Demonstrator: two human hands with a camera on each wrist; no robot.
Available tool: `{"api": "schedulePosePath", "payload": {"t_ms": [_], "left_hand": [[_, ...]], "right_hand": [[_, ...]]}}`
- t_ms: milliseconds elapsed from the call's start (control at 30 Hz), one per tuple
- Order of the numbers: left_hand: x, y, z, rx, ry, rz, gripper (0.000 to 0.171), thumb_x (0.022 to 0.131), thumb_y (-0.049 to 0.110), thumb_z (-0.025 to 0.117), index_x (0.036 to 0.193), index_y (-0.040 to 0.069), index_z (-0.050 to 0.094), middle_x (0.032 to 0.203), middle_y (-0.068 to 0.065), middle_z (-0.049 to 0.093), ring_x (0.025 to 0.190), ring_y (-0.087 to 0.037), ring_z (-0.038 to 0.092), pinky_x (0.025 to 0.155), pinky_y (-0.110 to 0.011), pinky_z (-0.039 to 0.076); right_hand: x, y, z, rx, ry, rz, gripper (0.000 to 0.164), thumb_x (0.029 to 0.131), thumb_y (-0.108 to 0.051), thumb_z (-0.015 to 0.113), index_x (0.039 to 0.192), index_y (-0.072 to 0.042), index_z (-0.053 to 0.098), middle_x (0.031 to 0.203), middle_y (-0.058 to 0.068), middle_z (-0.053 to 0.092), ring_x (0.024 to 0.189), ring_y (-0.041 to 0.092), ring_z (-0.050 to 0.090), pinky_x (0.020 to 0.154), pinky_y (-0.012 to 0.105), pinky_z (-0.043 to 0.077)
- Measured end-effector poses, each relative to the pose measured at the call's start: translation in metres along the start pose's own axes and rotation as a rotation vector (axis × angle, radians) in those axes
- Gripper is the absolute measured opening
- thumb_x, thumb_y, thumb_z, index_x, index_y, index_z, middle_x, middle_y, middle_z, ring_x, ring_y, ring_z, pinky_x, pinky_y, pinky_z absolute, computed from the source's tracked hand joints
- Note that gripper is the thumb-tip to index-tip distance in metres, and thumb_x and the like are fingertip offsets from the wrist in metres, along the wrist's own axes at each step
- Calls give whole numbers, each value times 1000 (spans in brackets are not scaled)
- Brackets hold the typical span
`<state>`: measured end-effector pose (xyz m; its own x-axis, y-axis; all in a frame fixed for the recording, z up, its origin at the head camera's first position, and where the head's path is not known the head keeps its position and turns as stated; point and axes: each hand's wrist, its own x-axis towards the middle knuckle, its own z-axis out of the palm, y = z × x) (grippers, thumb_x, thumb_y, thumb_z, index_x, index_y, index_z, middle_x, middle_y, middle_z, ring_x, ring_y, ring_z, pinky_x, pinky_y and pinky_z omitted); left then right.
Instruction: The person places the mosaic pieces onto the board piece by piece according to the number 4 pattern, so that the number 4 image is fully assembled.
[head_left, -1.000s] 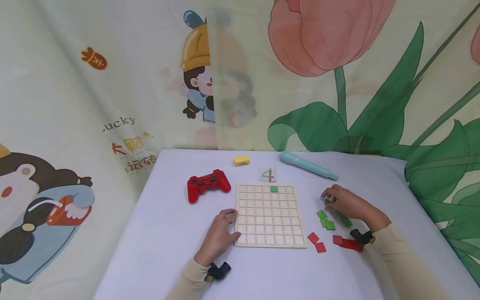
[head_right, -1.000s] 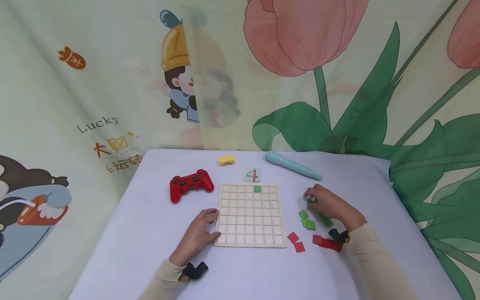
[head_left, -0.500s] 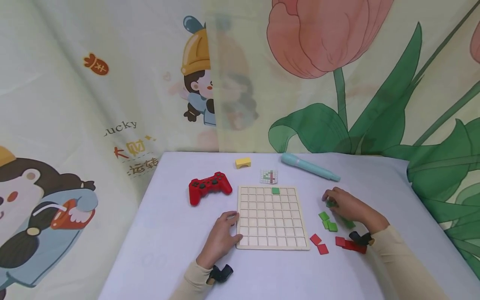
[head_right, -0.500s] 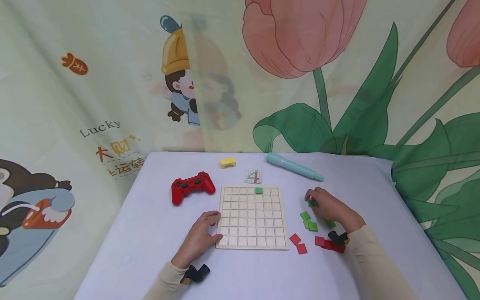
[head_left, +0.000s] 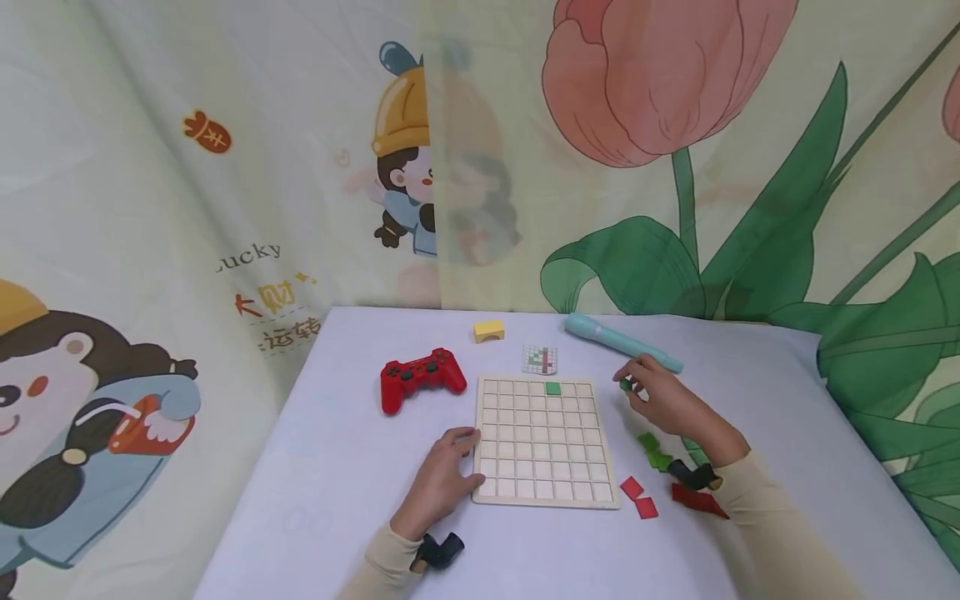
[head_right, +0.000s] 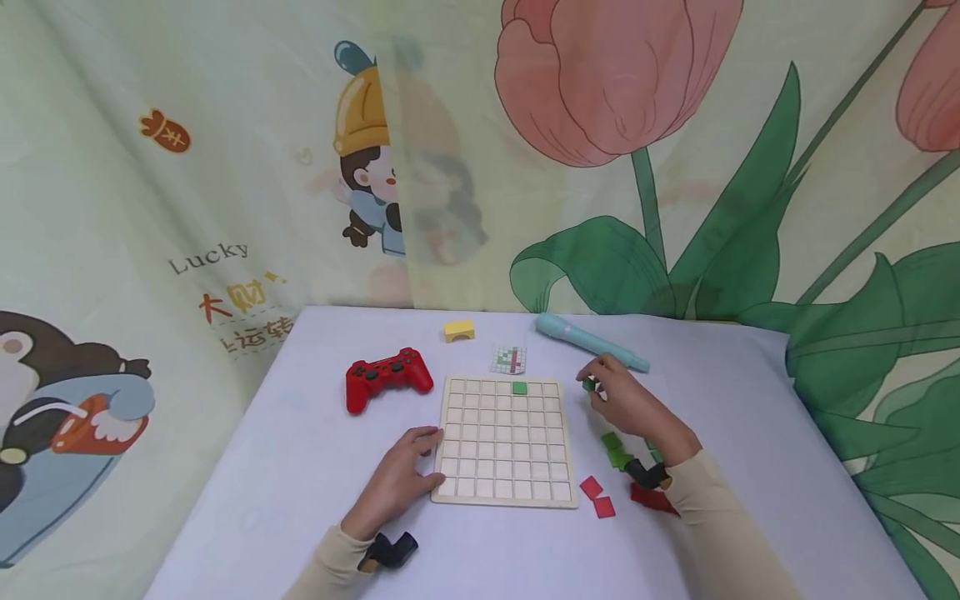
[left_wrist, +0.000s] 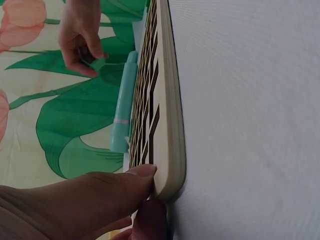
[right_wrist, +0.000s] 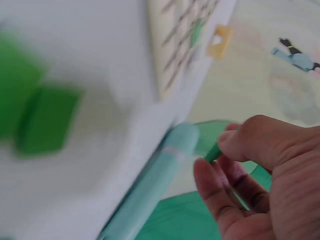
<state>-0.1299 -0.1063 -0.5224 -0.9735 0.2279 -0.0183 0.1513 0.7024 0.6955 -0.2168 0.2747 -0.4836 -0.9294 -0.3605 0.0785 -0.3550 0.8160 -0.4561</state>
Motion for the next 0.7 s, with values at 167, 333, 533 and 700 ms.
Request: {"api": "schedulePosePath", "payload": {"t_ms": [167, 333, 533, 700], "left_hand": [[-1, -1, 4, -11, 1, 21, 66, 83, 2, 87, 144, -5, 63, 149, -20, 60, 136, -41, 59, 113, -56, 52], [-1, 0, 3, 9, -4, 20, 66, 83, 2, 86, 144, -5, 63, 150, -21, 59, 137, -41, 58, 112, -56, 52], [1, 1, 0, 24, -3, 21, 66, 83, 3, 87, 144, -5, 62, 150, -21, 59, 137, -41, 58, 113, -56, 52], [1, 1, 1, 9, -15, -1, 67, 84, 4, 87, 145, -4, 62, 151, -20, 59, 138, -41, 58, 114, -57, 51]], "right_hand": [[16, -21, 5, 32, 47, -98, 30, 95, 5, 72, 124, 0, 66, 122, 15, 62, 106, 29, 67, 92, 48, 63], [34, -39, 17, 55, 12, -118, 29, 96, 3, 72, 124, -1, 65, 124, 14, 61, 112, 30, 64, 95, 48, 62], [56, -61, 37, 79, -73, -148, 28, 97, 2, 71, 124, -4, 65, 124, 10, 60, 116, 28, 65, 94, 43, 62], [67, -70, 55, 59, -183, -183, 27, 99, 2, 70, 125, -5, 65, 126, 10, 60, 140, 39, 56, 107, 47, 57]]}}
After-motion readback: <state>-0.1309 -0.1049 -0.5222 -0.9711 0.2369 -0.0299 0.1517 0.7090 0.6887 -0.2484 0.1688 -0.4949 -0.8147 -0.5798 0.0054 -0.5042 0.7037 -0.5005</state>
